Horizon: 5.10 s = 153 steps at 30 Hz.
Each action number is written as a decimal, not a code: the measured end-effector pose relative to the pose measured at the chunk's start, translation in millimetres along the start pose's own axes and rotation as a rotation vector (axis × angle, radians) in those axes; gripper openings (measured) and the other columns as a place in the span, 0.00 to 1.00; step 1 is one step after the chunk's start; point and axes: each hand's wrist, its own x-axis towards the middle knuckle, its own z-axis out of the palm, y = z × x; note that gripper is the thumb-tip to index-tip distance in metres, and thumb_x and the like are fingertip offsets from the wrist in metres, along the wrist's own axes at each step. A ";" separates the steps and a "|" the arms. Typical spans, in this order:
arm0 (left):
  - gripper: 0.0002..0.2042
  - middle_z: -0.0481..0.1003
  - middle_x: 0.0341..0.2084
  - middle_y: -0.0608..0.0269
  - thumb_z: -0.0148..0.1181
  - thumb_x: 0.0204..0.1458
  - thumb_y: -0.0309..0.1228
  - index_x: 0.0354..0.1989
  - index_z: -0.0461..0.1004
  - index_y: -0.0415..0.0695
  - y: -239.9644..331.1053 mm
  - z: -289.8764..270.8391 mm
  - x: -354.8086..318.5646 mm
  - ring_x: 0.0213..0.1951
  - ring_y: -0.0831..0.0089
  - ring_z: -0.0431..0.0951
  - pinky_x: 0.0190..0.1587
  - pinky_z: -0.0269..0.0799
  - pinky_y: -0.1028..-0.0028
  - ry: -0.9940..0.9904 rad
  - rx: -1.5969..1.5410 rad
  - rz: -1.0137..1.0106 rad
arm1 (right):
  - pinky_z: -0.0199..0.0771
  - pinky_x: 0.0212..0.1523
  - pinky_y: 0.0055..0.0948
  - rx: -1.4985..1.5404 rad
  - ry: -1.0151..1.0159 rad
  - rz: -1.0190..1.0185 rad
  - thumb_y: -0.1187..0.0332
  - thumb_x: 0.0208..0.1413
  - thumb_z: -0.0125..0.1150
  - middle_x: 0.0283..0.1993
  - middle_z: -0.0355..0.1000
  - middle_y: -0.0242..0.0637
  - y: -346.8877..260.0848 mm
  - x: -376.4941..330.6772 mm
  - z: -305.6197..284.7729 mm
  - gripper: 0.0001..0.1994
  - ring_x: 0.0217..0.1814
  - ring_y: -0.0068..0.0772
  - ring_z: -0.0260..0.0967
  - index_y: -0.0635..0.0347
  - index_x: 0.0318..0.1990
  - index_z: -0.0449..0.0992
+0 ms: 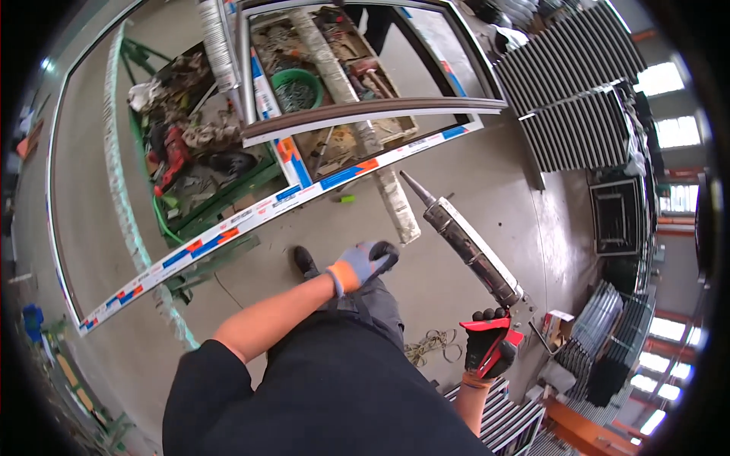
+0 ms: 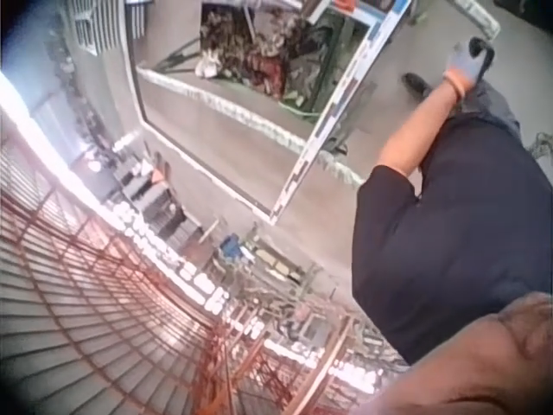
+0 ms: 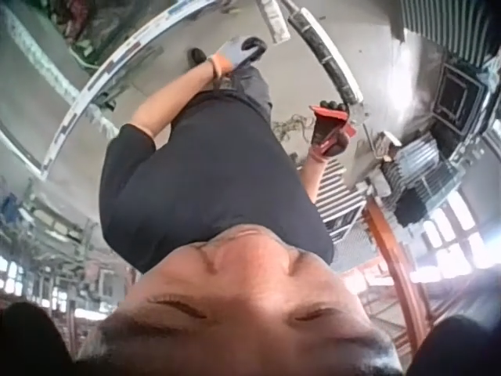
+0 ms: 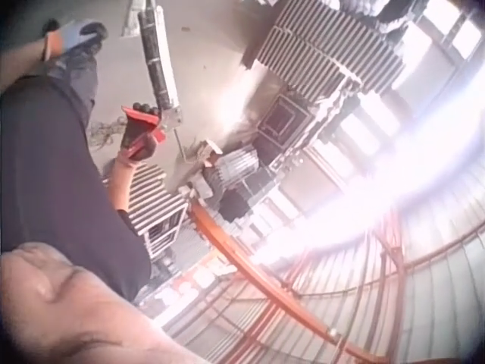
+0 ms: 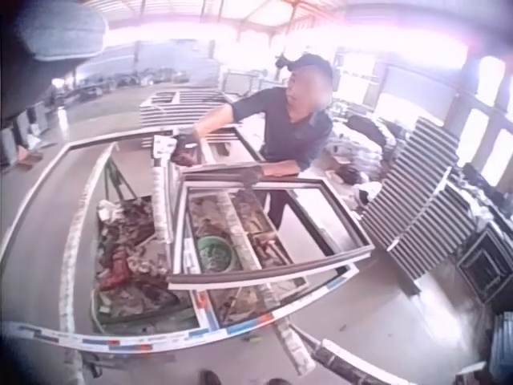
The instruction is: Assemble a large metal frame by applying sealant, fitting components with a mallet, and securing them with a power drill.
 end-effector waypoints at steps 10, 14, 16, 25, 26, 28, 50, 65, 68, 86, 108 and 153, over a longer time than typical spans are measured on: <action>0.24 0.75 0.39 0.61 0.65 0.52 0.44 0.51 0.68 0.42 127.3 32.3 106.7 0.41 0.68 0.78 0.43 0.80 0.67 -0.170 -0.984 0.039 | 0.62 0.59 0.51 0.101 0.126 -0.083 0.66 0.39 0.63 0.48 0.66 0.38 -0.8 18.5 -10.4 0.32 0.52 0.41 0.65 0.65 0.56 0.64; 0.22 0.75 0.38 0.59 0.64 0.52 0.42 0.50 0.68 0.42 160.9 40.8 155.8 0.40 0.67 0.79 0.44 0.80 0.63 -0.127 -0.937 -0.090 | 0.62 0.61 0.51 0.031 0.036 -0.077 0.68 0.38 0.63 0.49 0.67 0.38 -15.4 67.6 -23.5 0.32 0.54 0.41 0.65 0.66 0.56 0.64; 0.23 0.75 0.38 0.59 0.64 0.52 0.43 0.50 0.68 0.42 166.4 42.7 169.7 0.40 0.66 0.79 0.45 0.80 0.63 -0.143 -0.957 -0.091 | 0.62 0.62 0.50 0.023 0.024 -0.058 0.69 0.37 0.63 0.50 0.67 0.38 -22.3 84.7 -32.0 0.33 0.55 0.41 0.65 0.66 0.57 0.63; 0.20 0.73 0.38 0.62 0.65 0.51 0.42 0.47 0.69 0.45 203.1 57.5 244.3 0.40 0.68 0.78 0.44 0.80 0.62 -0.194 -1.107 -0.107 | 0.65 0.58 0.61 -0.228 0.013 -0.102 0.67 0.43 0.62 0.53 0.70 0.43 -58.9 154.2 -50.5 0.28 0.57 0.53 0.68 0.65 0.56 0.67; 0.19 0.73 0.38 0.62 0.63 0.52 0.41 0.47 0.69 0.45 206.8 59.1 254.7 0.41 0.68 0.78 0.44 0.80 0.62 -0.199 -1.105 -0.111 | 0.66 0.58 0.61 -0.237 0.014 -0.122 0.67 0.44 0.62 0.54 0.70 0.44 -60.1 162.2 -53.3 0.28 0.56 0.54 0.68 0.65 0.56 0.67; 0.18 0.73 0.38 0.62 0.62 0.52 0.40 0.46 0.69 0.45 205.9 62.4 273.1 0.40 0.68 0.78 0.44 0.80 0.62 -0.221 -1.106 -0.130 | 0.66 0.58 0.61 -0.244 0.034 -0.140 0.66 0.45 0.62 0.54 0.70 0.44 -58.2 172.3 -54.0 0.28 0.55 0.56 0.69 0.65 0.56 0.67; 0.22 0.76 0.35 0.58 0.62 0.50 0.46 0.45 0.70 0.41 241.0 78.4 472.0 0.36 0.65 0.80 0.40 0.81 0.64 -0.386 -1.148 -0.258 | 0.57 0.62 0.57 -0.301 0.179 -0.129 0.59 0.50 0.59 0.48 0.65 0.43 -67.5 322.9 -2.0 0.28 0.53 0.50 0.64 0.63 0.56 0.60; 0.21 0.75 0.35 0.58 0.61 0.52 0.45 0.45 0.70 0.41 240.5 73.1 484.2 0.36 0.65 0.80 0.39 0.81 0.63 -0.361 -1.201 -0.267 | 0.59 0.60 0.56 -0.375 0.182 -0.101 0.60 0.50 0.60 0.48 0.65 0.46 -79.8 344.9 6.4 0.29 0.53 0.52 0.64 0.67 0.56 0.61; 0.21 0.75 0.35 0.58 0.61 0.52 0.45 0.45 0.70 0.40 239.8 72.4 484.6 0.37 0.65 0.80 0.40 0.81 0.63 -0.368 -1.226 -0.263 | 0.59 0.60 0.57 -0.393 0.193 -0.103 0.60 0.50 0.60 0.47 0.66 0.46 -81.6 345.8 7.6 0.29 0.53 0.52 0.65 0.67 0.56 0.61; 0.23 0.75 0.36 0.55 0.63 0.51 0.46 0.45 0.69 0.40 236.0 75.0 489.0 0.38 0.61 0.80 0.41 0.81 0.58 -0.383 -1.330 -0.254 | 0.61 0.58 0.57 -0.469 0.180 -0.088 0.59 0.50 0.58 0.47 0.66 0.46 -85.7 348.6 18.6 0.28 0.51 0.54 0.66 0.66 0.55 0.61; 0.22 0.75 0.36 0.54 0.61 0.52 0.47 0.44 0.69 0.41 225.2 69.2 479.3 0.38 0.60 0.80 0.44 0.80 0.55 -0.419 -1.403 -0.228 | 0.65 0.53 0.51 -0.507 0.239 -0.099 0.61 0.50 0.57 0.42 0.66 0.44 -81.3 342.9 45.6 0.23 0.47 0.49 0.66 0.66 0.50 0.64; 0.21 0.76 0.35 0.59 0.59 0.53 0.49 0.44 0.70 0.44 163.0 -10.5 353.1 0.41 0.63 0.78 0.49 0.75 0.58 -0.330 -1.440 -0.072 | 0.69 0.50 0.46 -0.593 -0.023 -0.093 0.67 0.54 0.52 0.42 0.68 0.47 -13.8 239.9 77.3 0.17 0.47 0.47 0.69 0.70 0.49 0.66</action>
